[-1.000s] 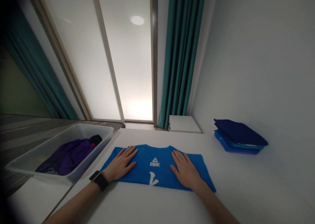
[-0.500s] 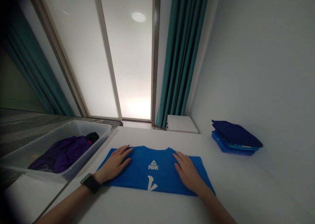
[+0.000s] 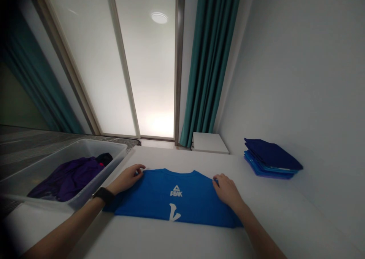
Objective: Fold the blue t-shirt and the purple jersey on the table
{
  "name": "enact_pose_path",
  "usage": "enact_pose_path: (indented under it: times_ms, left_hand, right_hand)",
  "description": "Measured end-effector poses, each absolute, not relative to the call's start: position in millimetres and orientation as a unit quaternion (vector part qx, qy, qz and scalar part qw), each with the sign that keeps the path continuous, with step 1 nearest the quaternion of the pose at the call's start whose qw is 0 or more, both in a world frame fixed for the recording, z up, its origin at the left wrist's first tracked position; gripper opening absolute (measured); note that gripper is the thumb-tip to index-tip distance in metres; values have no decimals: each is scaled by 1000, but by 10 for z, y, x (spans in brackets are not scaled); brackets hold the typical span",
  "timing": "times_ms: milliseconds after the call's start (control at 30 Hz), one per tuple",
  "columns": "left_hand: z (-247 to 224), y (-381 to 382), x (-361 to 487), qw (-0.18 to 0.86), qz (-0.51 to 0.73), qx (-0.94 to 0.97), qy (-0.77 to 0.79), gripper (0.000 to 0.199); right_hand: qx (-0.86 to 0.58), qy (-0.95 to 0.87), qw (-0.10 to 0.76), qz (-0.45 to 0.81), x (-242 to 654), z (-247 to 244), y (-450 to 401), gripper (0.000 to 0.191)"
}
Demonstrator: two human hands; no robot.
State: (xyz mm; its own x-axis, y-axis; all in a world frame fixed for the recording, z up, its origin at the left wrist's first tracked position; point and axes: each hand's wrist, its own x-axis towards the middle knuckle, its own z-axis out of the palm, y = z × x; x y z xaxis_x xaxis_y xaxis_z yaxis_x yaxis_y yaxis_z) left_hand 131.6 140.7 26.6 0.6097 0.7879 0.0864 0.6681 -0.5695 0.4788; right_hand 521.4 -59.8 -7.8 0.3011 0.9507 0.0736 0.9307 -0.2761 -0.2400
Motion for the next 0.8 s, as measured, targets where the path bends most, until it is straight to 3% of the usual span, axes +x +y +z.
enact_pose_path:
  times_ms: [267, 400, 500, 800]
  left_hand:
    - [297, 1357, 1379, 243, 153, 864, 414, 35]
    - [304, 1352, 1381, 220, 142, 875, 408, 35]
    - [320, 1360, 1354, 239, 139, 879, 388, 32]
    - [412, 1359, 1362, 287, 122, 869, 384, 39]
  right_hand:
    - [-789, -594, 144, 56, 5056, 17, -581, 20]
    - [-796, -580, 142, 100, 5031, 84, -598, 27]
    - [-764, -600, 186, 148, 5054, 126, -618, 37]
    - [-705, -631, 250, 206, 5143, 143, -607, 37]
